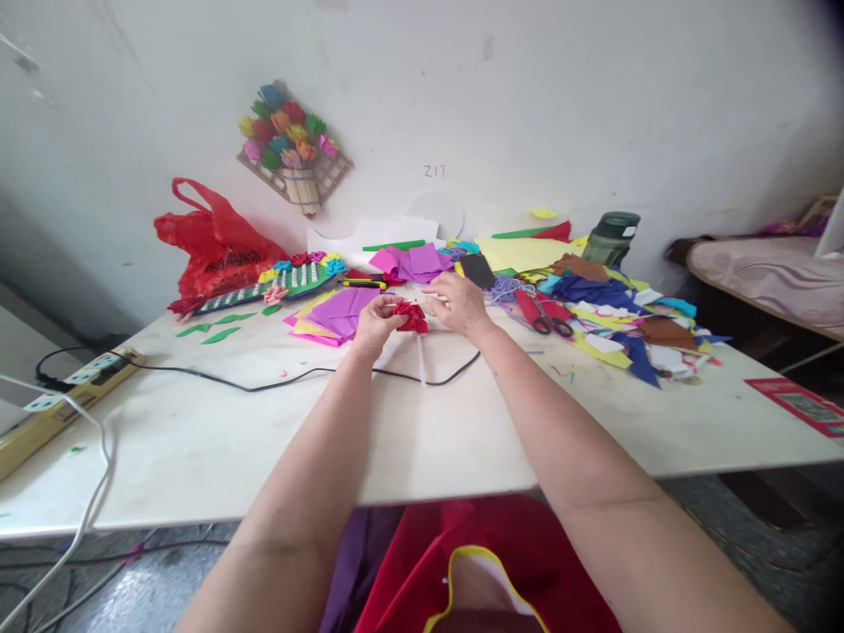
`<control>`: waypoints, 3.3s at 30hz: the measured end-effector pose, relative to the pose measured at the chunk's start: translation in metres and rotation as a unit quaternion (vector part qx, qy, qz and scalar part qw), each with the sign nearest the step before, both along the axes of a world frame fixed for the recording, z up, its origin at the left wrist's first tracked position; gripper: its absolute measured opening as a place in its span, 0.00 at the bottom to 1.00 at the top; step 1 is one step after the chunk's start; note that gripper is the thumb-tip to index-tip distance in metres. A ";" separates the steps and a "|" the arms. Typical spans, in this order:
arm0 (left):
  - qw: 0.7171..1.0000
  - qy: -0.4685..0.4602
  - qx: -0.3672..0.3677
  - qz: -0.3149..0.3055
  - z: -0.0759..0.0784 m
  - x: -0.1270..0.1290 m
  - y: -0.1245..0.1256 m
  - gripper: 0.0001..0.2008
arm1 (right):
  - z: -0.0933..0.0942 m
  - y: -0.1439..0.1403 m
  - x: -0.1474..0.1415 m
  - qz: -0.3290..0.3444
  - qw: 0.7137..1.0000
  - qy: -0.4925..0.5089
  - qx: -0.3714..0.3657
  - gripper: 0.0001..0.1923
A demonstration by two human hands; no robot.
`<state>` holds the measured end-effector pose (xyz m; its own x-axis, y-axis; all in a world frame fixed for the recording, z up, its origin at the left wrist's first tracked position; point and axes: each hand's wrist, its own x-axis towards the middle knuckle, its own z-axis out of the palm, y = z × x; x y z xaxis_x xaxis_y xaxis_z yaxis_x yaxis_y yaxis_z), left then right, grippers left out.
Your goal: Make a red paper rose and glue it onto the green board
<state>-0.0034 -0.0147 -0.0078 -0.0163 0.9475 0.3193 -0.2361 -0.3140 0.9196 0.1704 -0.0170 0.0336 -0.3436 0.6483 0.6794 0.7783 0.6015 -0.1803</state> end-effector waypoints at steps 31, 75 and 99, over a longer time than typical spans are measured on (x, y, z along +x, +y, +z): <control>0.997 0.027 0.018 0.069 -0.005 -0.002 0.004 0.18 | -0.012 0.004 -0.004 -0.045 0.994 -0.066 0.068 0.14; 0.993 -0.003 0.025 0.112 -0.004 -0.004 0.004 0.16 | -0.019 0.015 0.019 -0.124 0.944 -0.146 -0.269 0.25; 0.993 0.028 0.007 0.116 -0.012 -0.004 0.009 0.16 | -0.027 0.030 0.053 0.044 0.916 0.257 -0.303 0.14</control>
<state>-0.0076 -0.0057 -0.0199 -0.2149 0.9159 0.3390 -0.1045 -0.3667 0.9245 0.2236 0.0132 0.0063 -0.1473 0.9457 0.2897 0.4500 0.3249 -0.8318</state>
